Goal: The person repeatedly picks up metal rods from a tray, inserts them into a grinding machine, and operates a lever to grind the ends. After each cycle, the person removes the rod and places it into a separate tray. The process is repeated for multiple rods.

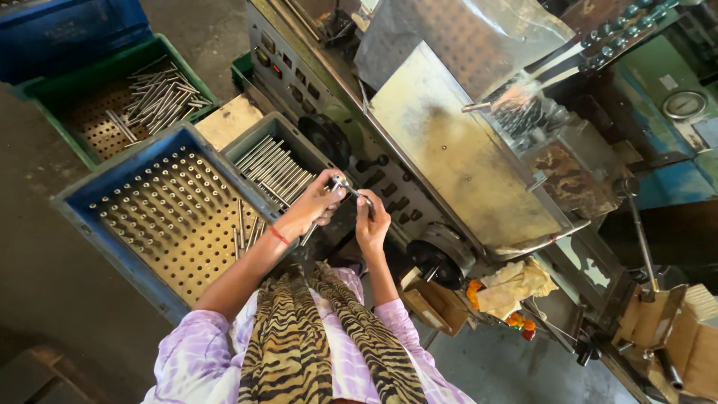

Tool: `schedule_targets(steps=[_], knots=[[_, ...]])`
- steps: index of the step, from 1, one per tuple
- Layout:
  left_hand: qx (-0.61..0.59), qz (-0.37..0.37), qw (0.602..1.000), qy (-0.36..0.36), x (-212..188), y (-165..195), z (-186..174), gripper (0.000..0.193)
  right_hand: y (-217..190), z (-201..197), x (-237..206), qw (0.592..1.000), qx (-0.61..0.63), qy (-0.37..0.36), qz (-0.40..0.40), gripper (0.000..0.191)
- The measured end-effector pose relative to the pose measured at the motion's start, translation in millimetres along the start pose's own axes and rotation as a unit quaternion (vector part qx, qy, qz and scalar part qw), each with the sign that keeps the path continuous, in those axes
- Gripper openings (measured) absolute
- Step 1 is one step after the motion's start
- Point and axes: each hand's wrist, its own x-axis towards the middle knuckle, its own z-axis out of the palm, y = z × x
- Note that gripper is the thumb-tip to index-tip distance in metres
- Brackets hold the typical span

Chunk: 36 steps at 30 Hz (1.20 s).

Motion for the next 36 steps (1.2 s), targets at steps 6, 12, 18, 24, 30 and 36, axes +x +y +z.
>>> schedule_targets(steps=[6,12,18,24,30,36], knots=[[0.157,0.093,0.983,0.015,-7.5,18.1,14.9,0.033,-3.1,0.8,-2.8,0.997,-0.081,0.016,-0.013,0.019],[0.009,0.030,0.999,-0.025,-12.6,19.4,28.3,0.029,-15.1,-1.6,-1.2,0.997,0.042,0.055,0.031,0.018],[-0.055,-0.020,0.996,-0.061,-10.0,22.7,25.7,0.027,-25.3,-17.6,7.1,0.990,-0.134,0.016,-0.050,0.016],[0.005,0.010,0.999,-0.048,-6.7,28.5,30.3,0.023,-35.7,-13.6,8.7,0.997,0.018,0.061,0.037,0.014],[-0.092,-0.009,0.996,-0.002,-1.8,10.7,39.8,0.017,-36.6,-26.9,20.6,0.967,-0.172,-0.042,-0.185,0.016],[0.488,0.443,0.748,-0.082,-6.1,-7.8,14.0,0.023,-7.2,-42.2,-7.7,0.794,0.347,-0.096,0.489,0.023]])
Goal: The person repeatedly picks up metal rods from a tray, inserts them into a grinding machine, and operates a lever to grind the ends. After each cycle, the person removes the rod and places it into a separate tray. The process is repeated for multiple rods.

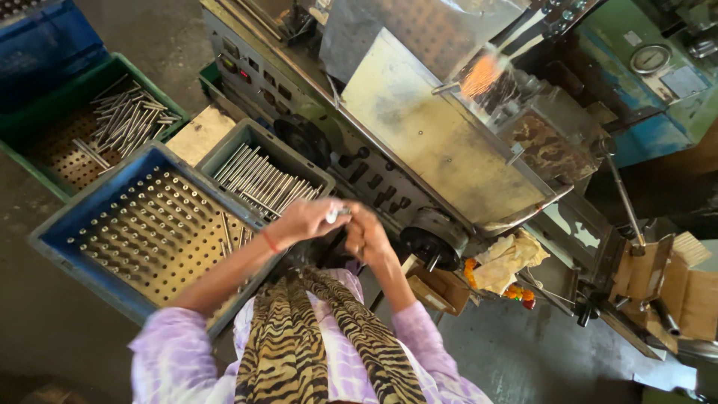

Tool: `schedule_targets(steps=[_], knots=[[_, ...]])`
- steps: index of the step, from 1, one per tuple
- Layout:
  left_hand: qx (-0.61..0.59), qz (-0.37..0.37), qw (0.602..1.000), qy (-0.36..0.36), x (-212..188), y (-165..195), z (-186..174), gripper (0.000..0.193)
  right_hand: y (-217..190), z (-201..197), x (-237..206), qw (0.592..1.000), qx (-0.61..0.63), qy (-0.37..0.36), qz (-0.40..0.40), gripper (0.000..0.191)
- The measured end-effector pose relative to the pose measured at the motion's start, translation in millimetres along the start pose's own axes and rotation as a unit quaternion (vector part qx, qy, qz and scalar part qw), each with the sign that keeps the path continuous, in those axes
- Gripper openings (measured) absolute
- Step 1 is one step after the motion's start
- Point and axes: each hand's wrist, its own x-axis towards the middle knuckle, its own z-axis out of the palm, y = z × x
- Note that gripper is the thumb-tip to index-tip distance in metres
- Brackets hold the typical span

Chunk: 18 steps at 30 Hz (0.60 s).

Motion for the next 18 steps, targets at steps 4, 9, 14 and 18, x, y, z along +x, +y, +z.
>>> schedule_targets(steps=[4,9,14,18], knots=[[0.112,0.096,0.988,-0.043,-10.8,-11.4,-9.7,0.023,9.0,-22.6,7.8,0.981,0.087,-0.079,0.157,0.041],[-0.225,-0.147,0.961,0.067,17.7,-12.7,6.2,0.021,3.8,-17.0,14.9,0.994,-0.014,-0.003,-0.112,0.048],[-0.491,-0.522,0.696,-0.043,44.3,-4.6,-6.7,0.018,-24.3,-13.8,3.1,0.564,-0.602,0.039,-0.564,0.029],[-0.435,-0.459,0.775,0.009,51.5,21.6,0.4,0.017,-31.1,-10.2,1.2,0.607,-0.546,0.095,-0.569,0.022]])
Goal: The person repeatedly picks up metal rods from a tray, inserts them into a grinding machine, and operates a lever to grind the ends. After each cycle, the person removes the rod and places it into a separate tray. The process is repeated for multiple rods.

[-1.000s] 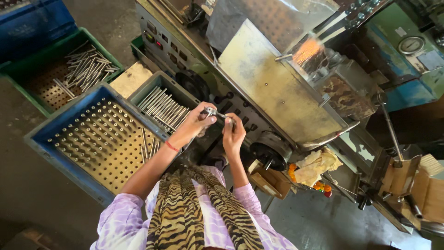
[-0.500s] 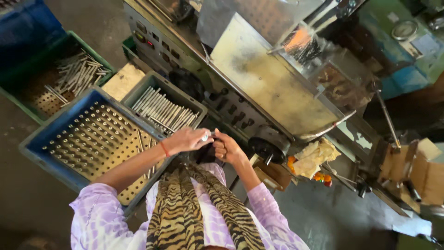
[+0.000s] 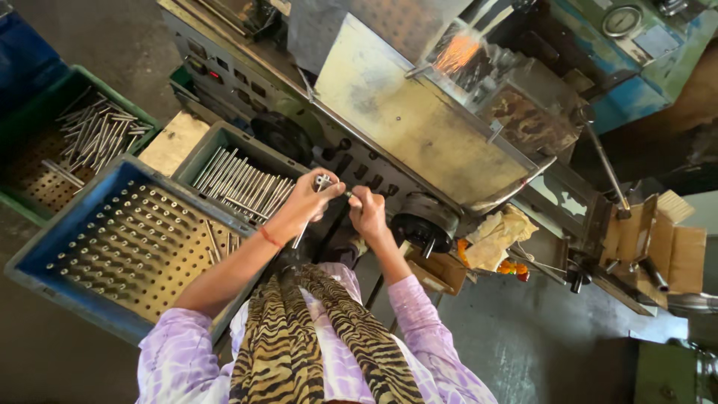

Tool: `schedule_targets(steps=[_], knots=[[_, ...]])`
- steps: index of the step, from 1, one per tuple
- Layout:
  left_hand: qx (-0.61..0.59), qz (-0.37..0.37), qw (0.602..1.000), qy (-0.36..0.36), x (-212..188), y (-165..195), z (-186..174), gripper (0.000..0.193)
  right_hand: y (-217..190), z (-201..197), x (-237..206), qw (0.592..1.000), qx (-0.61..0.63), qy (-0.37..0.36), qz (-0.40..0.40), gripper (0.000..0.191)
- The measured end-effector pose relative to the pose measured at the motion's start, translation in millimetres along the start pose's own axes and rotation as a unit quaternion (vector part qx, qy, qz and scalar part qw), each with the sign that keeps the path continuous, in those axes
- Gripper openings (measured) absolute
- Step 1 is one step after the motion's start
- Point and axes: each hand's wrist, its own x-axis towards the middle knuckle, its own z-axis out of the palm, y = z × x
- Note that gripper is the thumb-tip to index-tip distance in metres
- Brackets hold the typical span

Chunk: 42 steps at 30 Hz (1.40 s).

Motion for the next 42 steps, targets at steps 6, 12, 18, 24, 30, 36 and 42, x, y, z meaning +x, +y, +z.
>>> schedule_targets(steps=[6,12,18,24,30,36,42], knots=[[0.092,0.201,0.974,0.053,-5.4,-3.5,27.9,0.019,3.6,-14.0,3.3,0.995,-0.027,0.022,-0.088,0.033],[0.092,0.222,0.970,0.025,-4.7,0.0,41.1,0.019,-4.1,-22.7,-4.2,0.994,-0.024,0.103,-0.024,0.040],[0.059,0.154,0.986,-0.030,6.2,12.1,40.7,0.017,-16.0,-40.8,5.0,0.999,-0.006,0.020,0.042,0.031],[-0.004,0.096,0.994,-0.053,21.0,18.2,36.9,0.014,-35.0,-55.1,32.7,1.000,-0.018,0.003,0.022,0.021],[-0.111,-0.016,0.983,-0.144,30.0,29.3,30.7,0.011,-43.7,-93.9,52.5,0.923,0.258,-0.256,0.127,0.020],[-0.110,0.103,0.981,-0.123,18.1,27.4,59.0,0.015,-45.8,-128.6,58.2,0.909,0.314,-0.196,0.194,0.017],[-0.077,0.058,0.993,-0.067,27.1,29.1,67.8,0.018,-17.2,-112.4,43.4,0.912,0.356,-0.111,0.174,0.013]])
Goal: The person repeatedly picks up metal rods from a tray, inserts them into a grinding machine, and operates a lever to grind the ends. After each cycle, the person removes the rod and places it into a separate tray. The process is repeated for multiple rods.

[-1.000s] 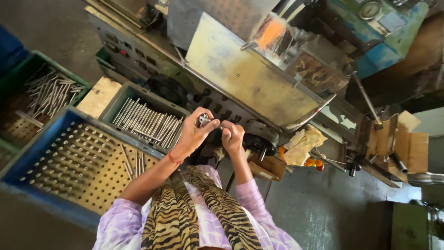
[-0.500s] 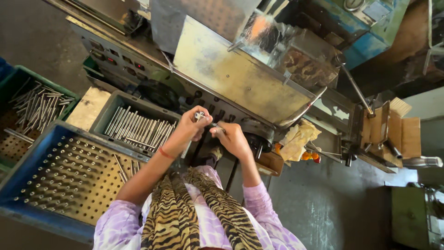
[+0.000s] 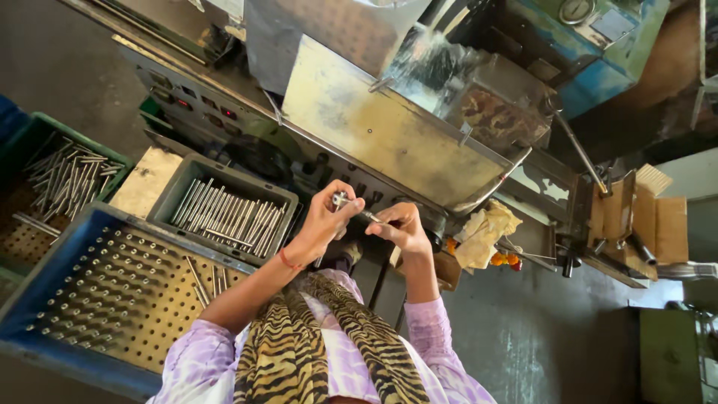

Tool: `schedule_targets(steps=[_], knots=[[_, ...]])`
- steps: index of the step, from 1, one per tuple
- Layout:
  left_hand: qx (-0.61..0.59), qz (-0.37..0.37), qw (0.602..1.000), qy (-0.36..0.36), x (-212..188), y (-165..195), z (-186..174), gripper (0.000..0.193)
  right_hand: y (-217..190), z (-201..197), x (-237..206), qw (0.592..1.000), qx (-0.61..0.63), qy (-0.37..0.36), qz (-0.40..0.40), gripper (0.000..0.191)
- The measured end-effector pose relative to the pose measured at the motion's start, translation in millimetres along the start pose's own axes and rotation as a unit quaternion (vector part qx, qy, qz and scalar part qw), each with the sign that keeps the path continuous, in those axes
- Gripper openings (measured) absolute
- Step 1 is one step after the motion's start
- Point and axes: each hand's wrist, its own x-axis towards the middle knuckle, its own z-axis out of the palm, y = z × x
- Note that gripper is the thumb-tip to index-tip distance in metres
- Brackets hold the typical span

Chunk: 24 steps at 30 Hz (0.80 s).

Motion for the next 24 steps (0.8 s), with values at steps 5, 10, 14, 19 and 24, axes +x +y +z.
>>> schedule_targets(steps=[5,10,14,19,24], knots=[[0.044,-0.018,0.999,0.019,25.5,-11.2,-4.9,0.018,49.7,6.9,-1.4,0.977,0.161,0.132,0.054,0.018],[0.121,0.009,0.992,0.023,53.5,-22.6,-2.0,0.020,55.7,-3.1,1.0,0.976,0.132,0.174,-0.011,0.021],[0.113,0.163,0.978,-0.065,89.8,-25.4,16.3,0.014,25.3,-50.2,12.7,0.991,0.028,0.126,0.041,0.018],[0.036,-0.129,0.986,-0.103,189.7,-23.2,37.5,0.013,12.3,-108.1,43.5,0.942,-0.249,0.219,0.041,0.018],[0.008,-0.173,0.979,-0.106,346.0,-55.9,67.0,0.012,2.8,-260.0,29.2,0.826,-0.482,0.286,-0.057,0.016]])
